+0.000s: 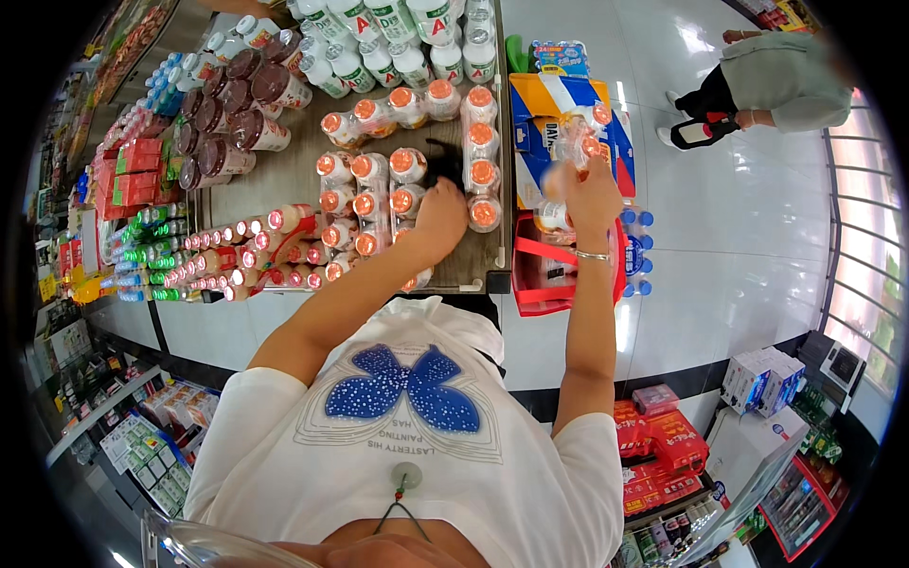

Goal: The person organizes various packs of yogurt, water, and juice bottles on a store shelf, picking up individual items and clusters and repositioning them.

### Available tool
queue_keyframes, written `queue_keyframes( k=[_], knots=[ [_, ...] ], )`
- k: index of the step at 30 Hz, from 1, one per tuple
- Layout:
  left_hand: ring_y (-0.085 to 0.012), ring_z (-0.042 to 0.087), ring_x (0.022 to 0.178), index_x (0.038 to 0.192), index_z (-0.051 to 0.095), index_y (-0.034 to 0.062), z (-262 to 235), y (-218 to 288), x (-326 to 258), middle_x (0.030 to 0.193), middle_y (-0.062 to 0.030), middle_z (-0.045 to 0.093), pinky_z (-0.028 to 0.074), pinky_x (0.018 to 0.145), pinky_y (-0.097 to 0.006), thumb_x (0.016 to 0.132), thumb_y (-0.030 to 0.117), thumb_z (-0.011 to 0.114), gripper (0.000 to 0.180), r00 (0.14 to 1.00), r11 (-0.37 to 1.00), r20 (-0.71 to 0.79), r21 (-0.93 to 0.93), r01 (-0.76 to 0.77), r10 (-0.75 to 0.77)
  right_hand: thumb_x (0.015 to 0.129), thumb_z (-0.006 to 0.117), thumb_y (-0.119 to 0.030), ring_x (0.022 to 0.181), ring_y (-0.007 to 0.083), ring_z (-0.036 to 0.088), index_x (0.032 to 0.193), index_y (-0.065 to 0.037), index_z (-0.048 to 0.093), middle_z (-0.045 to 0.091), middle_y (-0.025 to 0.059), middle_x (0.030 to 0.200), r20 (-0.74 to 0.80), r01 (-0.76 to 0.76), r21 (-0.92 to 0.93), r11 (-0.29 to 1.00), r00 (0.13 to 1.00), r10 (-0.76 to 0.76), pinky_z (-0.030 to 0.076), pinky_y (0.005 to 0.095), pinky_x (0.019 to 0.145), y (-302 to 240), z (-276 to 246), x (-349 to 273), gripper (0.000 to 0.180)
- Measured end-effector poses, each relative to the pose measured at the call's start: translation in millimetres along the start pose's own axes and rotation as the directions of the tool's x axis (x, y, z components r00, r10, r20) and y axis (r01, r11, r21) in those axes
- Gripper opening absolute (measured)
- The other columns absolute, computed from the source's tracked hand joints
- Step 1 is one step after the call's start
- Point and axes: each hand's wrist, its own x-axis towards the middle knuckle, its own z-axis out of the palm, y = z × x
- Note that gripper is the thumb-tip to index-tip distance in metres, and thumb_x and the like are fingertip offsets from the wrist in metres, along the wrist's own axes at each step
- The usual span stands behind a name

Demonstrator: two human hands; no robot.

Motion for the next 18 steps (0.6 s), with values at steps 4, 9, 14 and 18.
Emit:
queue_keyframes(
  k=[4,9,14,18],
  knots=[
    [-0.0270,0.059,0.095,0.097,0.067,0.0014,-28.5,19.7,-54.5,0.099,-0.0143,0.062,0.050,0.071,-0.033,0.082,0.016,0.060,0.022,0.966,0.963,0.179,-0.227,-0.145,0.188,0.082,0.067,-0.041,0.071,0.0305,0.067,0.091,-0.007,0.059,0.067,0.0092,0.085,-0.034,0.070,0.017,0.997,0.997,-0.069,0.050,0.0424,0.057,-5.8,19.8,5.1,0.036],
    [-0.0319,0.060,0.097,0.107,0.064,0.0008,-39.2,26.4,-76.4,0.099,-0.0159,0.062,0.051,0.080,-0.038,0.081,0.010,0.059,0.028,0.934,0.734,0.206,-0.674,-0.080,0.291,0.081,0.067,-0.047,0.082,0.0349,0.068,0.107,-0.007,0.058,0.065,0.0133,0.102,0.030,0.075,-0.078,0.994,0.997,-0.073,0.053,0.0456,0.065,-23.1,29.2,12.5,0.049],
    [-0.0329,0.060,0.107,0.117,0.058,-0.0019,-69.2,-42.9,-95.2,0.113,-0.0166,0.063,0.048,0.090,-0.038,0.082,0.002,0.050,0.036,0.979,0.109,0.099,-0.991,0.080,0.178,0.075,0.070,-0.057,0.106,0.0437,0.063,0.130,-0.002,0.046,0.058,0.0223,0.122,0.249,-0.032,-0.016,0.999,0.968,0.035,0.050,0.0514,0.088,-9.7,17.7,10.5,0.082],
    [-0.0190,0.059,0.098,0.115,0.058,-0.0046,-78.4,-69.8,-138.6,0.103,-0.0055,0.063,0.047,0.087,-0.033,0.084,0.003,0.050,0.033,0.973,-0.430,0.214,-0.873,0.229,0.084,0.075,0.069,-0.059,0.117,0.0422,0.058,0.141,0.002,0.040,0.055,0.0265,0.131,0.257,-0.053,0.029,0.998,0.965,0.044,0.047,0.0486,0.096,-9.6,15.4,7.8,0.094]
  ],
)
